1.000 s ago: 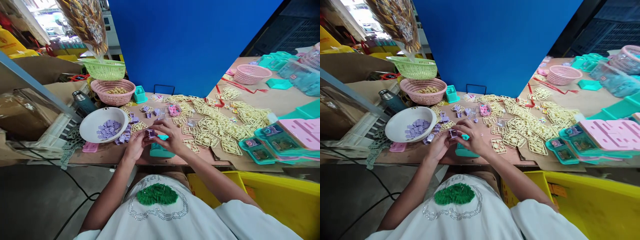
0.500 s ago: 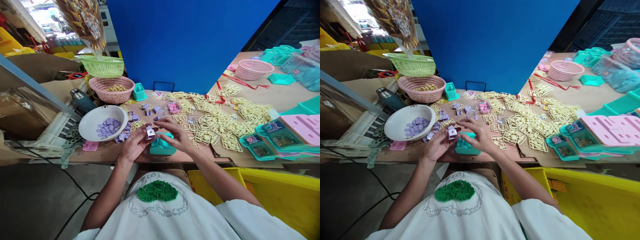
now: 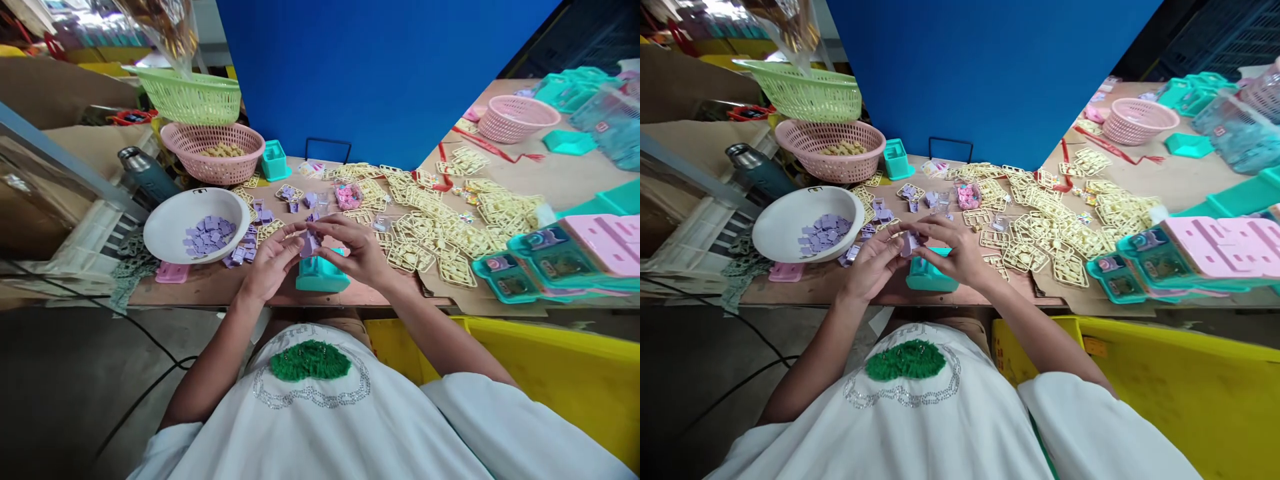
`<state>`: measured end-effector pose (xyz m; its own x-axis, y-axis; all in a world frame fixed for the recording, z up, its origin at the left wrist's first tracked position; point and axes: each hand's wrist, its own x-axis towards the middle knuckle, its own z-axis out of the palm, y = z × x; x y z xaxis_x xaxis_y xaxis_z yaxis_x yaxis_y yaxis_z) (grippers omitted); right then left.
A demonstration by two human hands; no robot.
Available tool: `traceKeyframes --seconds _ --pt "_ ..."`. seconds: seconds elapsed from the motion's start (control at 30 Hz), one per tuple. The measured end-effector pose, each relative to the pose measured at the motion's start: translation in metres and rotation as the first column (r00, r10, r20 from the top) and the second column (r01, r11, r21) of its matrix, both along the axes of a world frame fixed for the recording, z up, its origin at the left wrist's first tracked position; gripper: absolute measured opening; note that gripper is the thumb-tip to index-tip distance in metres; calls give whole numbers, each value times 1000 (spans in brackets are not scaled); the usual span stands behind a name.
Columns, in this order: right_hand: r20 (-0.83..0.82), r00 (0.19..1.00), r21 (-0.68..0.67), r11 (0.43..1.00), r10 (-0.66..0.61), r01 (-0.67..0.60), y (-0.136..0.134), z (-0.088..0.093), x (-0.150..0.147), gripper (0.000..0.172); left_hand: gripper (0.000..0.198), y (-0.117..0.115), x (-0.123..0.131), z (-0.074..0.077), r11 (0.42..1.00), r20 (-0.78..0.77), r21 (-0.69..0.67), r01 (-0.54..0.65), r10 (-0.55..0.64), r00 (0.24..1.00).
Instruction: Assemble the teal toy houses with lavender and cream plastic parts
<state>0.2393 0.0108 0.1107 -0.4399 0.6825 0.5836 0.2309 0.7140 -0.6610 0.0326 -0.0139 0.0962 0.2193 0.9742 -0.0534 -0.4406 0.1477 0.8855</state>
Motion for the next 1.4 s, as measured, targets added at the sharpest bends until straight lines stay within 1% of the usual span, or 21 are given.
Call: traceKeyframes --seconds 0.07,0.13,0.17,0.2,0.3,0.37,0.47,0.6,0.7,0.8,0.97,1.03,1.17,1.33,1.4 --pt "-34 999 -79 997 -20 17 0 -10 6 44 52 -2 -4 -11 995 -72 47 -87 90 993" --pt "-40 999 -145 989 -32 26 0 -20 10 43 48 -6 -9 -25 990 -135 52 -128 134 982" --pt "-31 999 -159 987 -34 29 0 -25 12 42 50 -9 -10 -32 993 -153 35 -114 118 981" --pt "-18 999 -164 986 -33 29 -1 -29 13 41 55 -11 -11 -40 997 -159 13 -75 76 984" --pt "18 1000 -153 988 -23 25 -2 -38 12 40 83 -18 -9 -60 998 -139 -8 69 -70 988" --pt "44 999 -141 990 -18 24 -2 -42 10 40 95 -19 -5 -70 996 -158 7 86 -84 984" --pt "87 996 -126 992 0 11 0 -45 7 42 96 -16 -1 -80 998 -203 40 55 -46 978" --pt "146 989 -116 993 26 -9 3 -47 5 42 94 -12 -2 -86 996 -220 74 49 -32 975" --pt "198 979 -87 996 38 -21 5 -45 5 40 97 -10 -5 -91 994 -253 98 42 -15 967" --pt "266 963 -23 999 44 -39 8 -39 4 36 96 -9 -9 -94 986 -297 148 73 -26 955" --pt "413 909 36 996 63 -85 12 -25 -1 22 95 -5 -14 -98 967 -381 223 123 -30 924" --pt "459 885 36 994 72 -99 13 -20 -3 20 96 -5 -15 -99 962 -400 241 129 -23 916" --pt "532 841 8 992 102 -125 15 -11 -5 22 94 -5 -16 -99 959 -424 254 128 -8 906" --pt "631 769 -17 993 102 -118 16 -1 -11 22 97 -5 -15 -101 962 -398 248 116 -9 917" --pt "639 761 -43 993 109 -107 17 -1 -13 21 97 -5 -15 -101 963 -406 245 116 -6 914"
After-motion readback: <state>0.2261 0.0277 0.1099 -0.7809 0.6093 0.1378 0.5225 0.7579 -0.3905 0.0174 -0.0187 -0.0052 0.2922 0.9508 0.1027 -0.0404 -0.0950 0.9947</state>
